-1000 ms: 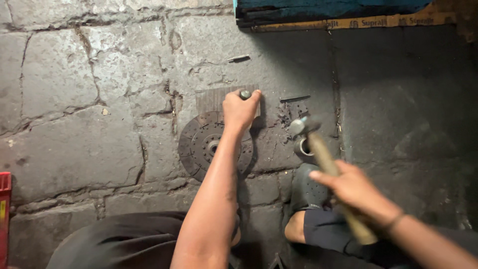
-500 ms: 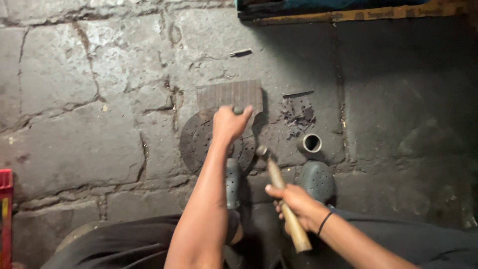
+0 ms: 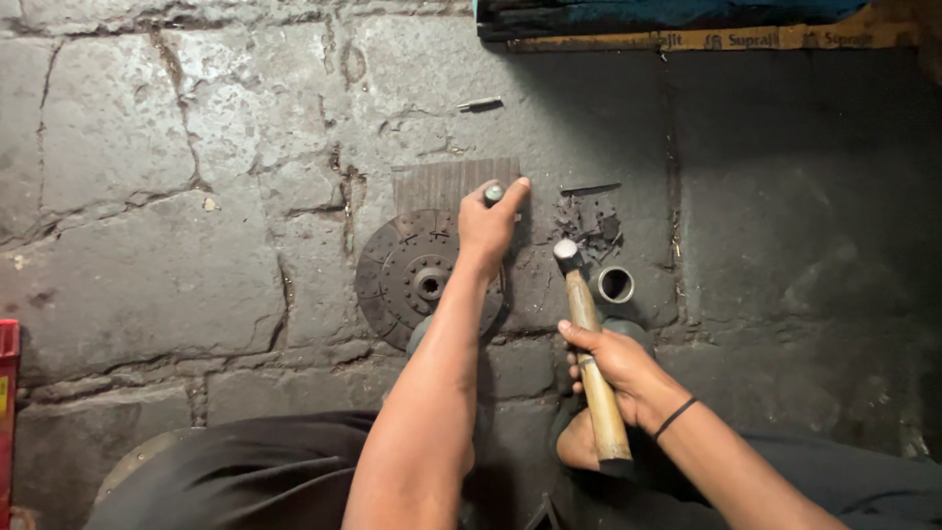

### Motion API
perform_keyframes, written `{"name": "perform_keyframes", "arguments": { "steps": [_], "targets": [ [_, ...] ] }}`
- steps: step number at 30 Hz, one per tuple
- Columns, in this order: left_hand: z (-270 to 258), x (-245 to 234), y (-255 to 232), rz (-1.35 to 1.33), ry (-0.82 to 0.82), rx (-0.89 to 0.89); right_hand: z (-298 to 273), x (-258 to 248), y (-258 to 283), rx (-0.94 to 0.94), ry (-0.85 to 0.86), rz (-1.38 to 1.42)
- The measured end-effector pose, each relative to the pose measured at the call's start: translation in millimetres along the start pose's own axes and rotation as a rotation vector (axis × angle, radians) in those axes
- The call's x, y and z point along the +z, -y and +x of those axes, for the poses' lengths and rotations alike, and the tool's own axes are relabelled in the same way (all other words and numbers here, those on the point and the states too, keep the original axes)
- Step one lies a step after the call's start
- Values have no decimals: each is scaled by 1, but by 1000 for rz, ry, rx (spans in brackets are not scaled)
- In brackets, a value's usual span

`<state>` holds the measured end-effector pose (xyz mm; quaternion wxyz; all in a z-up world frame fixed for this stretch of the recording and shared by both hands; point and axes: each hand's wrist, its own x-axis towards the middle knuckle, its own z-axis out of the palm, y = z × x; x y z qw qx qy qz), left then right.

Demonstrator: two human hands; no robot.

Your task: The person uses a hammer and a metal rod to repeatedly strike a circular metal part resting on a wooden block. The person adjusts the rod and part between strikes, continuing the hammering process throughout the clip.

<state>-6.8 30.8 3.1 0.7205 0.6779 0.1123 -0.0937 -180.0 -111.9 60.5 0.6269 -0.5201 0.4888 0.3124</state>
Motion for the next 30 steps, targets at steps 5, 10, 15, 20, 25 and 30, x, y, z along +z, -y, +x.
{"name": "perform_keyframes", "arguments": {
  "steps": [5, 10, 15, 20, 25, 30],
  "targets": [
    [0, 10, -8, 122, 2, 59, 0, -3, -7, 32, 41, 25],
    [0, 15, -10, 162, 51, 76, -1, -6, -7, 8, 30, 28],
    [5, 16, -5, 156, 81, 66, -13, -7, 6, -96, -55, -126],
    [20, 27, -1, 290, 77, 59, -47, -21, 75, -600, -320, -869],
    [39, 42, 15, 370, 155, -2, -86, -30, 173, -889, -352, -933],
    [52, 64, 37, 435, 247, 51, -68, 9, 206, -556, -239, -1238]
  ]
}}
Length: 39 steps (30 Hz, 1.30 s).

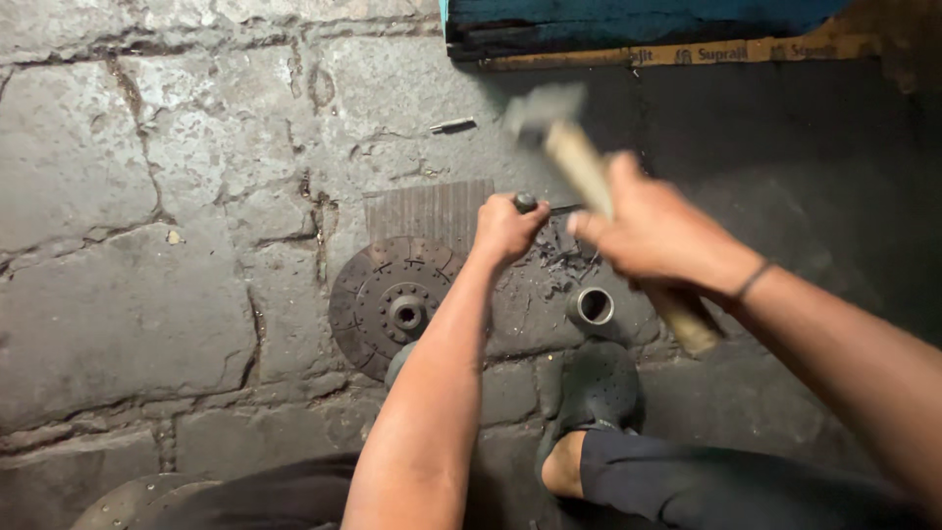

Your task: The person uses a hammer and a metal rod to repeatedly strike a circular metal part resting on a wooden block. The person adjusts the rod and part between strikes, continuing the hammering process throughout the clip.

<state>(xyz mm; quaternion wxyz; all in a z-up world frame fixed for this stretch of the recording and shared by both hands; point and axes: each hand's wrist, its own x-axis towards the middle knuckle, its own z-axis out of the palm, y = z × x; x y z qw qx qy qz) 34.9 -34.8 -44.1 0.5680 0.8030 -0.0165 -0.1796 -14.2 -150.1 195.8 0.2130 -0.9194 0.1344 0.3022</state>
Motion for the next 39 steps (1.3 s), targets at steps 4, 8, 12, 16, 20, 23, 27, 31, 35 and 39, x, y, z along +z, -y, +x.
{"name": "perform_keyframes", "arguments": {
  "steps": [4, 8, 12, 16, 20, 23, 27, 31, 35, 39],
  "targets": [
    [4, 18, 5, 120, 10, 119, 13, -1, 2, 224, 333, 311],
    [17, 12, 6, 64, 77, -108, 13, -26, -6, 48, -59, 132],
    [26, -1, 8, 35, 30, -121, 23, -19, 6, 52, -200, 277],
    [18, 5, 6, 29, -44, -92, 46, -5, 17, 66, 361, 65],
    [23, 4, 6, 114, 34, -92, 60, -33, 14, 81, 255, 171],
    [25, 1, 20, 86, -11, -139, 61, -34, 11, -46, -65, 174],
    [32, 7, 28, 89, -29, -118, 62, -5, 9, 40, 127, 123],
    [35, 6, 34, 90, -39, -98, 77, 2, 13, 213, 389, 109],
    [44, 9, 38, 138, -39, -111, 81, -36, 11, 31, 114, 99],
    [39, 4, 45, 111, -38, -161, 73, -26, 18, -10, -247, 135]
  ]
}}
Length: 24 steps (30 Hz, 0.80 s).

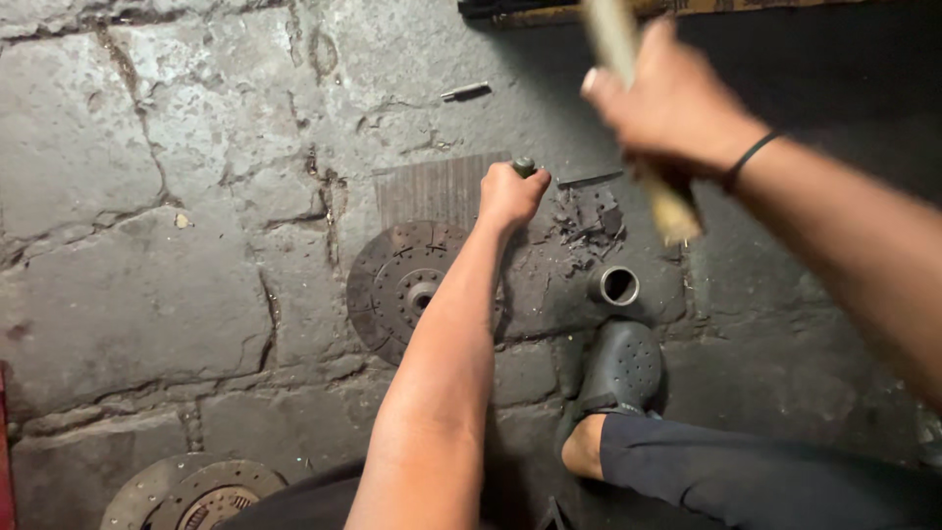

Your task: The person uses a hammer and a metal rod to repeatedly strike a circular metal part resting on a wooden block. The person adjusts the rod and part between strikes, continuing the hammering process throughout the clip.

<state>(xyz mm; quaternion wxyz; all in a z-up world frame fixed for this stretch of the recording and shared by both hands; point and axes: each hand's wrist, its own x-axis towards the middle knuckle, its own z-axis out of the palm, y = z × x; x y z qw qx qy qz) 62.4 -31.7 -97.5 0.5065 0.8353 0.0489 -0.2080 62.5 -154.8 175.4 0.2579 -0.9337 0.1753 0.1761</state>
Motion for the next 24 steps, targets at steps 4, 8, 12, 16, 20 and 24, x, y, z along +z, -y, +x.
{"name": "perform_keyframes", "arguments": {
  "steps": [4, 8, 12, 16, 20, 24],
  "targets": [
    [-16, 7, -5, -43, -1, 40, -12, 33, -8, 266, 697, 126],
    [-17, 12, -6, -26, 43, -42, 11, 15, -20, 294, 580, 41],
    [-8, 10, 0, 21, 43, -6, 19, -7, -15, 121, 185, 191],
    [-11, 25, 0, -28, 89, -41, 5, 23, -21, 268, 496, 159],
    [-13, 28, -1, 77, 60, 6, 18, 48, -37, 425, 648, 158],
    [-10, 37, 3, 50, 103, -67, 41, 17, -55, 372, 434, 215]
  ]
}}
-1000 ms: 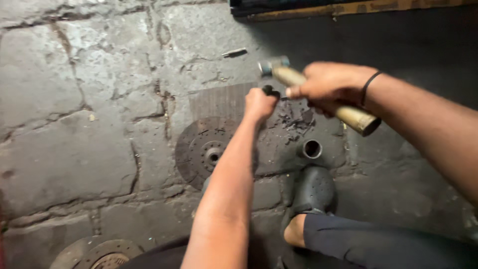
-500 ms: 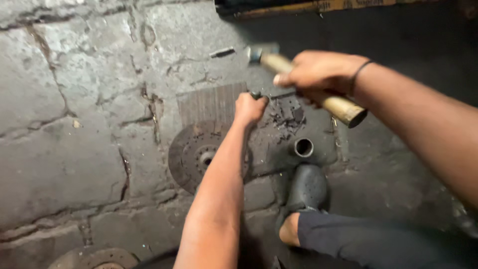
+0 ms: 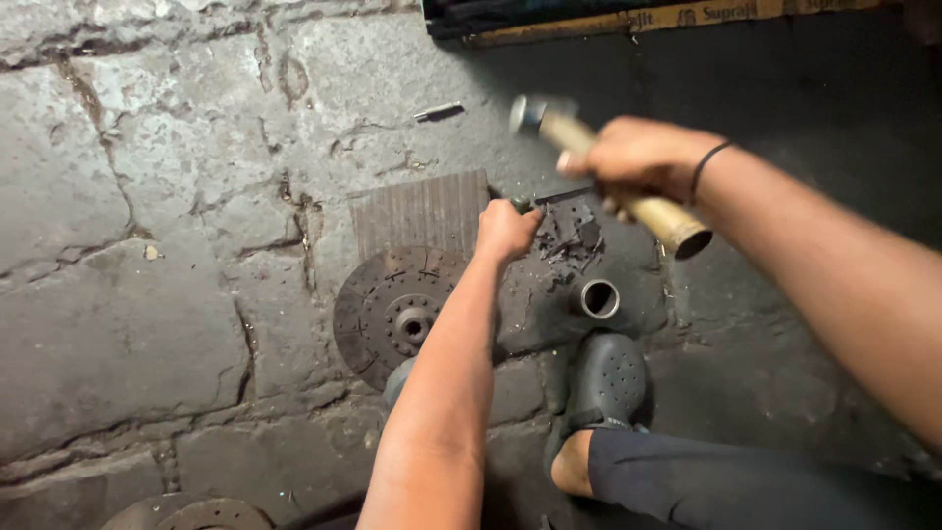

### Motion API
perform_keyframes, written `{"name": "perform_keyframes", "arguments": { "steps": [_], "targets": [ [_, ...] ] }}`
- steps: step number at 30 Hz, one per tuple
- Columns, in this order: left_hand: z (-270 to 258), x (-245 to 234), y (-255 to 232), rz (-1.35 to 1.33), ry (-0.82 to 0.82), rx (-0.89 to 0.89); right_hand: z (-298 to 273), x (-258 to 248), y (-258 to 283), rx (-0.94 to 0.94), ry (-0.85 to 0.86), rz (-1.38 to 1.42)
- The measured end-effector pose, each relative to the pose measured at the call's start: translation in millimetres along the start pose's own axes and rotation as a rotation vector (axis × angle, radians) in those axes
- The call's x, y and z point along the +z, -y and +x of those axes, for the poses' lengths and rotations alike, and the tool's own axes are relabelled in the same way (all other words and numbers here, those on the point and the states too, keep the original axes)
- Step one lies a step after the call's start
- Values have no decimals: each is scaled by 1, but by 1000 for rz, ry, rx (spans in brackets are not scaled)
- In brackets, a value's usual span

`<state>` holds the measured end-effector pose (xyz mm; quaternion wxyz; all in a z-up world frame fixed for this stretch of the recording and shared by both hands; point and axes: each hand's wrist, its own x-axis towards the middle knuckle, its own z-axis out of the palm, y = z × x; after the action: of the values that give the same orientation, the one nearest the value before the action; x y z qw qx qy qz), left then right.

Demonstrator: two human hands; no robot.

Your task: The person uses a hammer and a metal rod to repeatedly strike a circular metal part resting on a wooden block. The person adjusts the rod and part between strikes, continuing the hammering process throughout the clip.

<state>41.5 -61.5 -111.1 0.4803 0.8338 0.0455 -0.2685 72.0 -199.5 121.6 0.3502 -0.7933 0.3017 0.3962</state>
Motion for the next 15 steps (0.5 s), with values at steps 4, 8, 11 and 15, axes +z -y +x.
{"name": "perform_keyframes", "arguments": {
  "steps": [4, 8, 11, 15],
  "targets": [
    [11, 10, 17, 50, 6, 7, -9, -3, -1, -213, -146, 125],
    [15, 20, 33, 132, 39, 121, -13, 39, -12, 87, 273, -80],
    [14, 22, 38, 139, 6, 5, -3, 29, -15, 160, 288, -7],
    [16, 17, 37, 96, 31, 12, 14, 0, -8, -53, 16, 85]
  ]
}}
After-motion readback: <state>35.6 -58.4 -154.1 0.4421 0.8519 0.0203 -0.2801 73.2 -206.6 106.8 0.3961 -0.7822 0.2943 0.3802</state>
